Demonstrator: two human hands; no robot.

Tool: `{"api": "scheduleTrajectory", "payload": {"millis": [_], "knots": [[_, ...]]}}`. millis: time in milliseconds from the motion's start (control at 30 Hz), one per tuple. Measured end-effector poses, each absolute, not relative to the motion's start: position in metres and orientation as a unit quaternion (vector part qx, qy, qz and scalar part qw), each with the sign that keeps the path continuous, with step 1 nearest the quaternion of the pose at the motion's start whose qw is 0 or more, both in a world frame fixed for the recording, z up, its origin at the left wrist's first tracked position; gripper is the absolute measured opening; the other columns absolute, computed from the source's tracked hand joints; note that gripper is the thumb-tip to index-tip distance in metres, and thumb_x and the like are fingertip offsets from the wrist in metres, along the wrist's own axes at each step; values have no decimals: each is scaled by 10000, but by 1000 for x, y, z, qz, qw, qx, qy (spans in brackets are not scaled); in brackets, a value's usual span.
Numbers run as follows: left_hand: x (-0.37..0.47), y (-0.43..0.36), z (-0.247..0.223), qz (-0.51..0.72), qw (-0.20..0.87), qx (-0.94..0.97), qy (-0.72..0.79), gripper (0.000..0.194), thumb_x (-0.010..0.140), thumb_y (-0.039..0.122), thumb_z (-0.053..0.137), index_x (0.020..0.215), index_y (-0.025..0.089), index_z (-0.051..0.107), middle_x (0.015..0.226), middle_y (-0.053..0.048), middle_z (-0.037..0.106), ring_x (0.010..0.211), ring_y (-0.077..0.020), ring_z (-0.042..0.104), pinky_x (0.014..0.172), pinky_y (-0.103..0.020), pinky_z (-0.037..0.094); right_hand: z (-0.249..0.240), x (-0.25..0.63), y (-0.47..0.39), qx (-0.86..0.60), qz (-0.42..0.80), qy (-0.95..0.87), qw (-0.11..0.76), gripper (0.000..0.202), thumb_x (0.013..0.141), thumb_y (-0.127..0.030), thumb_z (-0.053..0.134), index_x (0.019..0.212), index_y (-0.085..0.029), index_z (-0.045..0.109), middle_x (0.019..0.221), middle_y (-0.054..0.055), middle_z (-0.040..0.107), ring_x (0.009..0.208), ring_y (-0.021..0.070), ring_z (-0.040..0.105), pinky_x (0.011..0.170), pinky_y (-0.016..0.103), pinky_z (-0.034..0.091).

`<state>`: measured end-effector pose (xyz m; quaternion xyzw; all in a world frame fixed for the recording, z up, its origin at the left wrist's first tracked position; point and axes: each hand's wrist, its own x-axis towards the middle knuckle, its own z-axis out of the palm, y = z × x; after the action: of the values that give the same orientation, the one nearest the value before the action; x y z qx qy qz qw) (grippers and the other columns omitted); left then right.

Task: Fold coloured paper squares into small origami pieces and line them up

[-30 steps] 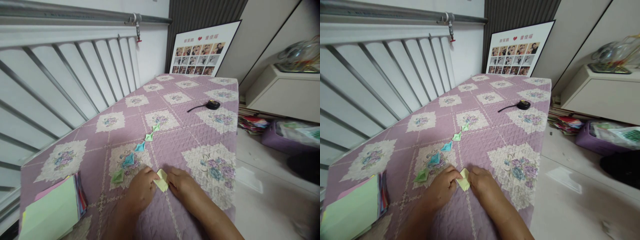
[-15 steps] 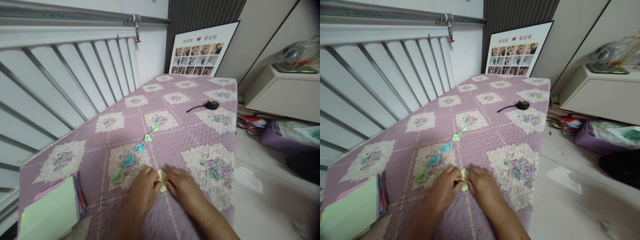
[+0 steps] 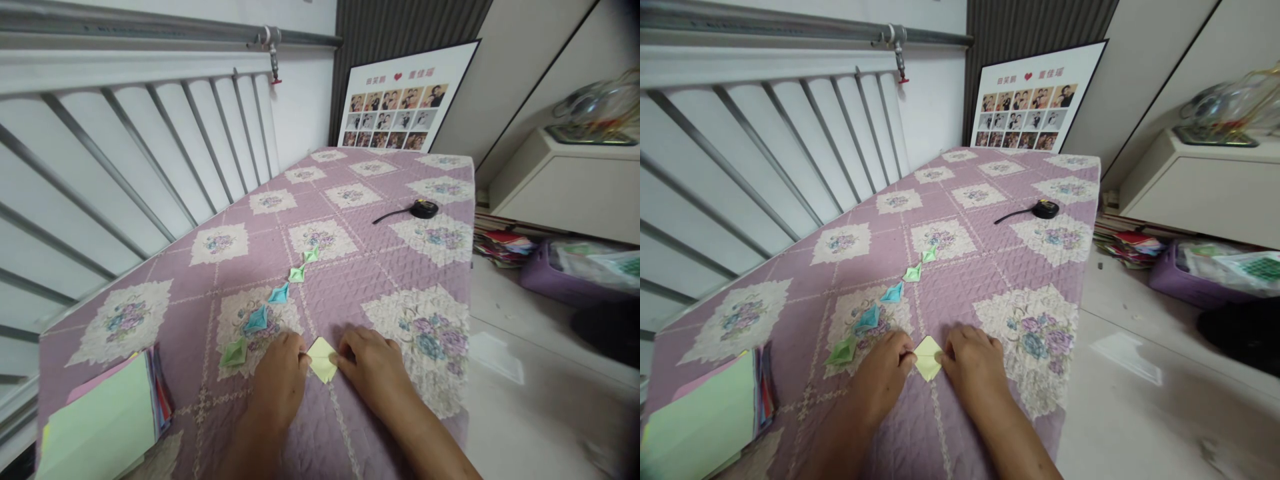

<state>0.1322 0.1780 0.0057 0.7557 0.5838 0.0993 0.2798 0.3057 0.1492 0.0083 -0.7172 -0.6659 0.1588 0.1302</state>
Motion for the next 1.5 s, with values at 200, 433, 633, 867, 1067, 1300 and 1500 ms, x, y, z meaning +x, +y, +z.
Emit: {"api": "scheduleTrajectory", "payload": {"millis": [200,433,633,867,1067,1300,1500], "knots": [[136,176,5,109,282,764,570,148,810,131,500,885,221,590,951,-22,587,913,-185,518,786,-280,343,8,301,150,-715,184,-657,150,132,732,-218,612,854,-265,628,915,12,624,932,213,524,765,344,261],[139,177,2,139,274,757,577,120,774,105,508,793,213,558,869,-3,593,856,-171,518,756,-271,346,7,297,151,-711,193,-655,166,161,718,-221,607,869,-270,635,922,8,617,942,208,517,782,345,260],[137,178,1,147,285,753,574,111,756,110,512,755,211,558,795,14,602,789,-160,523,714,-273,348,4,299,149,-692,195,-668,194,169,712,-219,614,870,-276,636,908,10,607,945,212,507,795,356,261],[130,181,-4,201,357,744,528,217,719,53,480,829,210,582,802,22,587,772,-134,530,680,-245,372,4,298,149,-660,217,-680,233,54,719,-184,602,728,-233,580,807,-13,610,857,181,526,802,355,273],[128,183,-8,282,448,683,504,246,732,77,485,919,207,578,792,25,581,707,-112,552,649,-219,422,11,295,150,-628,278,-677,264,105,749,-150,541,777,-239,589,754,-38,616,782,155,546,818,351,301],[129,182,-1,329,433,685,485,206,751,101,490,901,202,588,794,17,586,755,-125,561,726,-241,433,14,295,149,-607,269,-686,297,110,776,-169,515,681,-215,549,742,-10,572,769,165,533,737,310,358],[132,180,9,277,361,760,463,91,758,123,557,792,201,589,815,9,574,812,-142,533,737,-254,395,12,291,151,-606,226,-699,306,115,760,-130,528,692,-216,563,743,-6,582,784,171,535,739,316,355]]}}
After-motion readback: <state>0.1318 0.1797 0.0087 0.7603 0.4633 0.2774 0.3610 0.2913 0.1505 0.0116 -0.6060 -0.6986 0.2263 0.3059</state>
